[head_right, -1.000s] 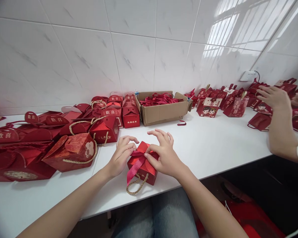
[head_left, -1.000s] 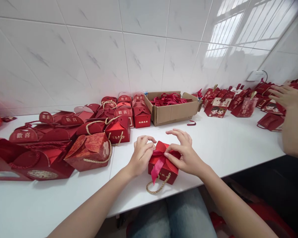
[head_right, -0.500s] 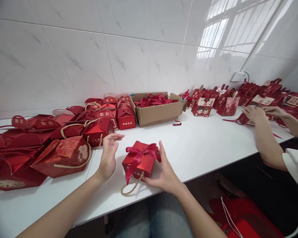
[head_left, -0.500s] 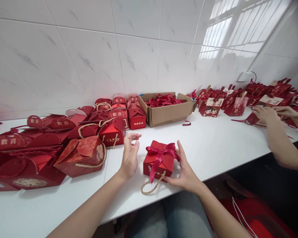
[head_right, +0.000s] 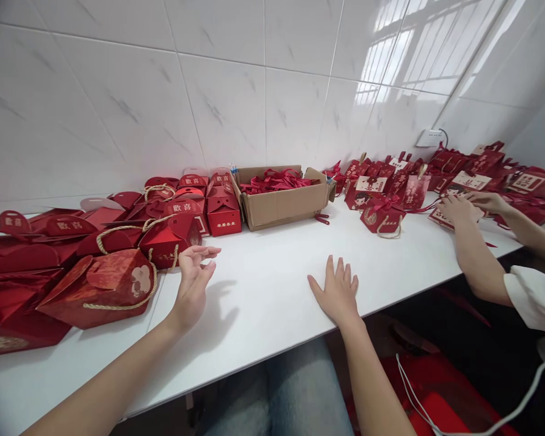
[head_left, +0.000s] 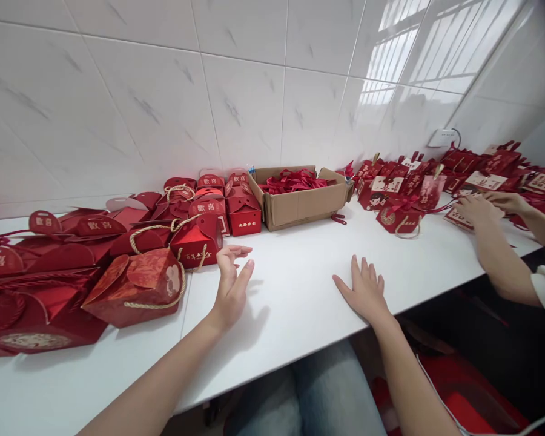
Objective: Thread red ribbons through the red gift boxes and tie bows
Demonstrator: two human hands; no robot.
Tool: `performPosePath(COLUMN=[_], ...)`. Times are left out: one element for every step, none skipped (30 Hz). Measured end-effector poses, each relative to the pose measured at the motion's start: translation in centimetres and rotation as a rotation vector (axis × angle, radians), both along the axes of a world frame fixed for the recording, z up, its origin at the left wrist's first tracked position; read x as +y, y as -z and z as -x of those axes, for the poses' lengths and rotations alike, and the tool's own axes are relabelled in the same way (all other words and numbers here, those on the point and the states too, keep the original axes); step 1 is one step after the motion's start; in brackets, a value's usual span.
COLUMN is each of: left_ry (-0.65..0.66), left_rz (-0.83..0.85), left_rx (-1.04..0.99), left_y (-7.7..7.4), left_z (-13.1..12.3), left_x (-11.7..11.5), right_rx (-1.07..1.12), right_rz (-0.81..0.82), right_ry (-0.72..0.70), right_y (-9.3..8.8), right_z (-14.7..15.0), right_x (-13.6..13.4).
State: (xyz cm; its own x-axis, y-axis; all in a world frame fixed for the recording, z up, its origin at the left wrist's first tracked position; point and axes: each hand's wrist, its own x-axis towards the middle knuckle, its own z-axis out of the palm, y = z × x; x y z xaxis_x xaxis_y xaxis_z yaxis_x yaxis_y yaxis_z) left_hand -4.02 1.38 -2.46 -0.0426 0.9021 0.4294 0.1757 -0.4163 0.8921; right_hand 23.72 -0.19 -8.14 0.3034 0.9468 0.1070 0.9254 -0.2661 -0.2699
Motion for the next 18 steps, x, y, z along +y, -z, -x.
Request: performPosePath(left_ry=[0.0, -0.001, -0.009, -0.024, -0.046, -0.083, -0.13, -0.186, -0.274, -0.384, -0.48, -0.571, -0.644, -0.692, -0.744, -0.805, -0.836, -0.854], left_rz=[0.007, 0.009, 0.0, -0.028, -0.074, -0.14, -0.229, -0.31, -0.406, -0.477, -0.511, -0.519, -0.499, -0.464, -0.413, -0.38, -0.32, -0.24], left_rx=[0.023, 0.051, 0.088, 0.139, 0.211, 0.293, 0.39, 0.496, 0.552, 0.569, 0.591, 0.611, 0.637, 0.696, 0.771, 0.841, 0.918, 0.989], left_y=[0.2, 0.2, 0.1, -0.3, -1.0, -2.0, -3.3, -4.7, -6.1, -7.4, -8.4, -9.0, -9.2, -8.9, -8.3, -7.4, -6.3, -5.2], left_z=[0.0, -0.1, -0.1, -0.1, 0.0, 0.2, 0.6, 1.1, 1.8, 2.7, 3.6, 4.6, 5.6, 6.6, 7.5, 8.5, 9.4, 10.2], left_x=[0.0, 0.0, -0.1, -0.3, -0.7, -1.2, -1.9, -2.6, -3.4, -4.2, -4.9, -5.4, -5.7, -5.8, -5.7, -5.5, -5.2, -5.0], right_rx=[0.002, 0.003, 0.0, -0.004, -0.009, -0.013, -0.014, -0.016, -0.019, -0.024, -0.031, -0.038, -0.045, -0.05, -0.055, -0.06, -0.065, -0.069], right_rz=[0.016, 0.029, 0.039, 0.047, 0.053, 0.059, 0.063, 0.064, 0.064, 0.062, 0.061, 0.057, 0.055, 0.054, 0.055, 0.056, 0.057, 0.058], right_ry=[-0.005, -0.012, -0.018, -0.022, -0.024, -0.024, -0.025, -0.026, -0.028, -0.031, -0.034, -0.033, -0.032, -0.029, -0.026, -0.027, -0.031, -0.035], right_y=[-0.2, -0.4, -0.5, -0.6, -0.7, -0.7, -0.6, -0.5, -0.4, -0.3, -0.2, -0.1, 0.0, 0.0, 0.1, 0.1, 0.1, 0.1], right_z=[0.0, 0.0, 0.0, 0.0, -0.1, -0.1, -0.2, -0.3, -0.4, -0.4, -0.5, -0.5, -0.6, -0.6, -0.6, -0.7, -0.7, -0.7], right_x=[0.0, -0.1, -0.1, -0.1, -0.1, -0.1, -0.1, -0.2, -0.2, -0.2, -0.2, -0.3, -0.3, -0.3, -0.3, -0.4, -0.4, -0.4])
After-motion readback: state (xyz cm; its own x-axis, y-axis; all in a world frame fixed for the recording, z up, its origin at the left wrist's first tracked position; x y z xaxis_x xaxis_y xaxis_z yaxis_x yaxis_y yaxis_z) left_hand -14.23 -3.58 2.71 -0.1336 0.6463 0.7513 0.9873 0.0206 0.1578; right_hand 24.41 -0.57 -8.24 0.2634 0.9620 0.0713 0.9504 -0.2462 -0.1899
